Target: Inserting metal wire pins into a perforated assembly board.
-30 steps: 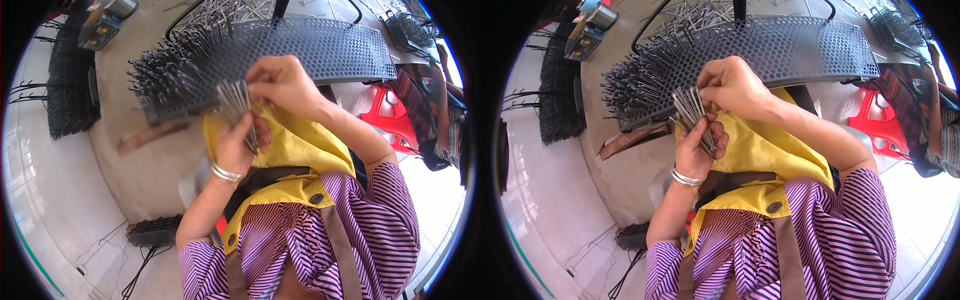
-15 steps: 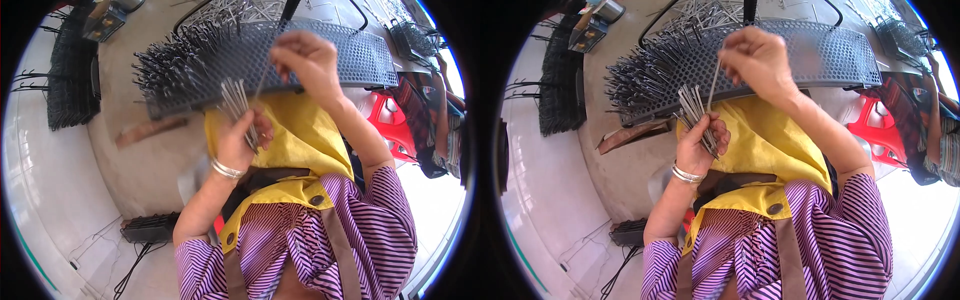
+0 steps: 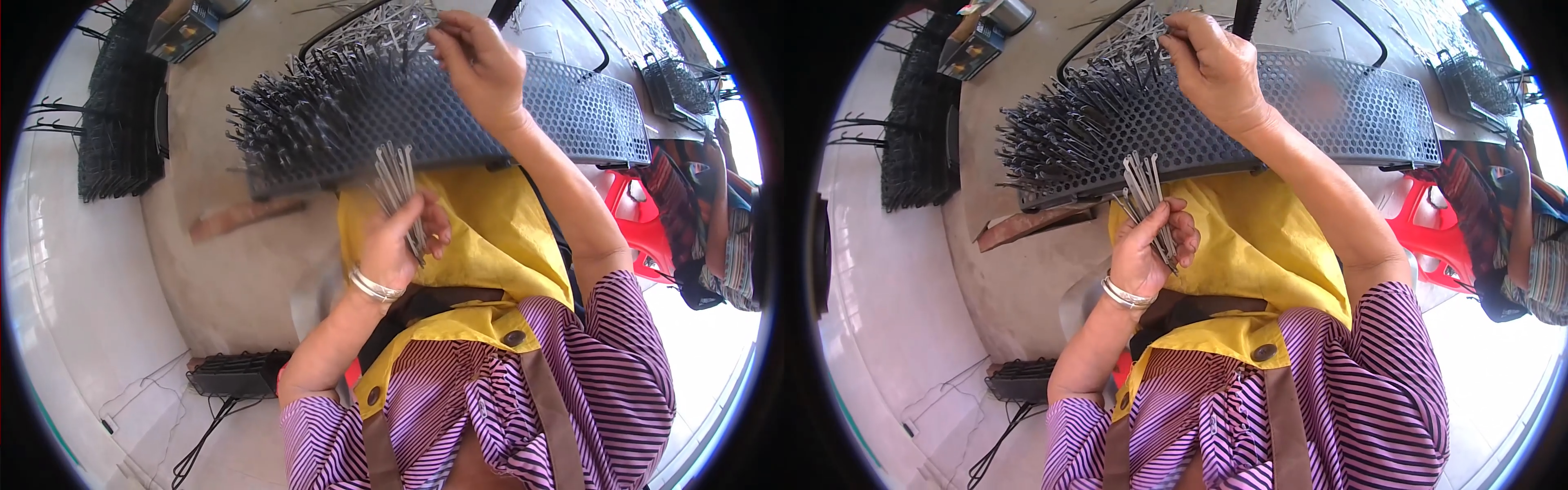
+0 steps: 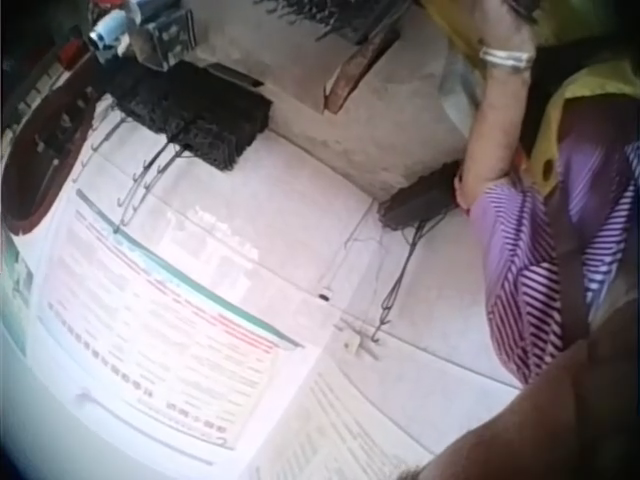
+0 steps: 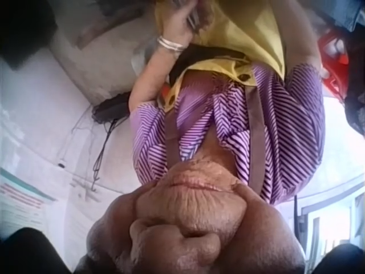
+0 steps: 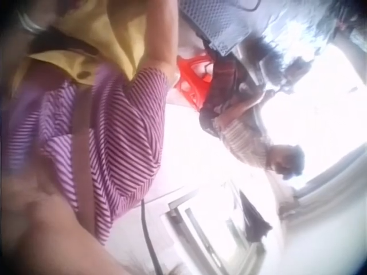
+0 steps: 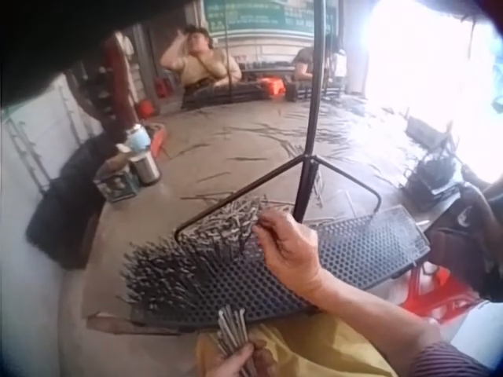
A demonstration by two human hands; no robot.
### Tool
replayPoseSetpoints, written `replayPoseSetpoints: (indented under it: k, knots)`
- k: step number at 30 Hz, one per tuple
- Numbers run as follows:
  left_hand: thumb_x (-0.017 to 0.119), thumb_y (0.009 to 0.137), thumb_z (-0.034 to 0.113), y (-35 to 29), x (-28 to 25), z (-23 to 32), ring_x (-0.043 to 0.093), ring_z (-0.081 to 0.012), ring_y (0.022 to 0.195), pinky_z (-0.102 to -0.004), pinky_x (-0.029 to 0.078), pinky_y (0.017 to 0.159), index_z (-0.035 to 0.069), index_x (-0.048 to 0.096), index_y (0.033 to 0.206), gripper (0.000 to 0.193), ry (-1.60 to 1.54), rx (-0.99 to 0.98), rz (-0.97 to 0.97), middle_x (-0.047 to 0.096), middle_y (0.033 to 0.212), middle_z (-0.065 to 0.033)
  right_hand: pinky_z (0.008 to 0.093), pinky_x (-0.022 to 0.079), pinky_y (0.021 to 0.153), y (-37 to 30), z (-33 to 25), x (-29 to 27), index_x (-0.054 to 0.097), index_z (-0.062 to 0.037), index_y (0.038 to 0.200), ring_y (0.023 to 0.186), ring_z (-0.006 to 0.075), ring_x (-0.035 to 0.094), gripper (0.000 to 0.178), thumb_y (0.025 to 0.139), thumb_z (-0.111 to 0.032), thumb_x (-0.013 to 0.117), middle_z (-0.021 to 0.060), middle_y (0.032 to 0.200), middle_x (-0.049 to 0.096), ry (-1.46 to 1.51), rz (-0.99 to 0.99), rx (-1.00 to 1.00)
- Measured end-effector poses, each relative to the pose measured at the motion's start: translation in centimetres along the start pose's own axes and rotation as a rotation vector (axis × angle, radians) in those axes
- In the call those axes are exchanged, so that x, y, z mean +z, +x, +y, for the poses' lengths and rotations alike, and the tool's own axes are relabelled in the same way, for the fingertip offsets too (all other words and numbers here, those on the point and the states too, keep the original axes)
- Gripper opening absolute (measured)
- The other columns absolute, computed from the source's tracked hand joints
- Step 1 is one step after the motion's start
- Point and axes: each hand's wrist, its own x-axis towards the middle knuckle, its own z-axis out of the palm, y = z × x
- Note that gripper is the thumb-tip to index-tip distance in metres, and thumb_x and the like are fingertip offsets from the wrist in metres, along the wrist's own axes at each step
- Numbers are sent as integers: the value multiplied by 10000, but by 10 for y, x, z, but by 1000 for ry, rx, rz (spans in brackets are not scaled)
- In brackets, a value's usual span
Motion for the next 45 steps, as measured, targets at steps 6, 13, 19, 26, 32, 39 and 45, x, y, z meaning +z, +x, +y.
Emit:
replayPoseSetpoints:
  k: [6, 13, 19, 26, 32, 39, 45]
  knots:
    - [465, 841, 199, -1, -1, 1, 558, -205, 600, -263, 409, 425, 14, 510, 929, 210, -15, -1, -5, 566, 731, -104, 271, 451, 515, 2, -1, 1, 547, -8, 821, 581, 239, 571, 146, 688, 4, 605, 115, 667, 568, 1, -106, 19]
    - [468, 839, 205, -2, 0, 1, 562, -201, 608, -262, 409, 428, 18, 511, 926, 210, 11, -8, 3, 569, 730, -96, 216, 444, 492, 3, 4, 3, 574, -27, 852, 546, 132, 587, 153, 712, -49, 629, 75, 652, 594, -66, -105, -111]
    - [468, 838, 204, -1, -1, 1, 557, -201, 605, -267, 409, 432, 15, 510, 922, 211, 16, -4, 4, 564, 732, -96, 252, 443, 504, 5, -2, 2, 581, -41, 838, 554, 194, 574, 150, 697, -46, 633, 88, 670, 583, -109, -105, -197]
    - [474, 834, 198, 0, 0, 0, 553, -202, 603, -270, 408, 434, 12, 511, 921, 209, 10, -13, 10, 562, 731, -98, 326, 440, 507, 2, -2, 6, 513, -5, 810, 593, 284, 543, 151, 676, 18, 577, 129, 646, 540, 4, -48, -57]
    - [476, 831, 192, 2, -2, -1, 553, -206, 603, -270, 408, 435, 13, 520, 912, 201, 8, -10, 9, 564, 725, -96, 338, 441, 490, 11, -7, 6, 524, -21, 808, 544, 284, 538, 160, 661, 19, 572, 134, 604, 532, 8, -173, -239]
    - [468, 835, 187, 3, -5, -1, 546, -208, 599, -268, 404, 439, 18, 522, 913, 194, 2, -2, -12, 565, 720, -92, 312, 436, 472, -7, 1, 11, 547, -32, 769, 518, 271, 544, 101, 676, -18, 582, 126, 585, 537, -14, -180, 120]
    - [465, 837, 188, 3, -3, 0, 543, -206, 597, -267, 397, 442, 18, 519, 914, 194, 7, 4, 2, 562, 713, -90, 293, 443, 477, -1, -4, 10, 558, -34, 793, 526, 270, 556, 106, 692, -28, 592, 127, 586, 545, -53, -250, -30]
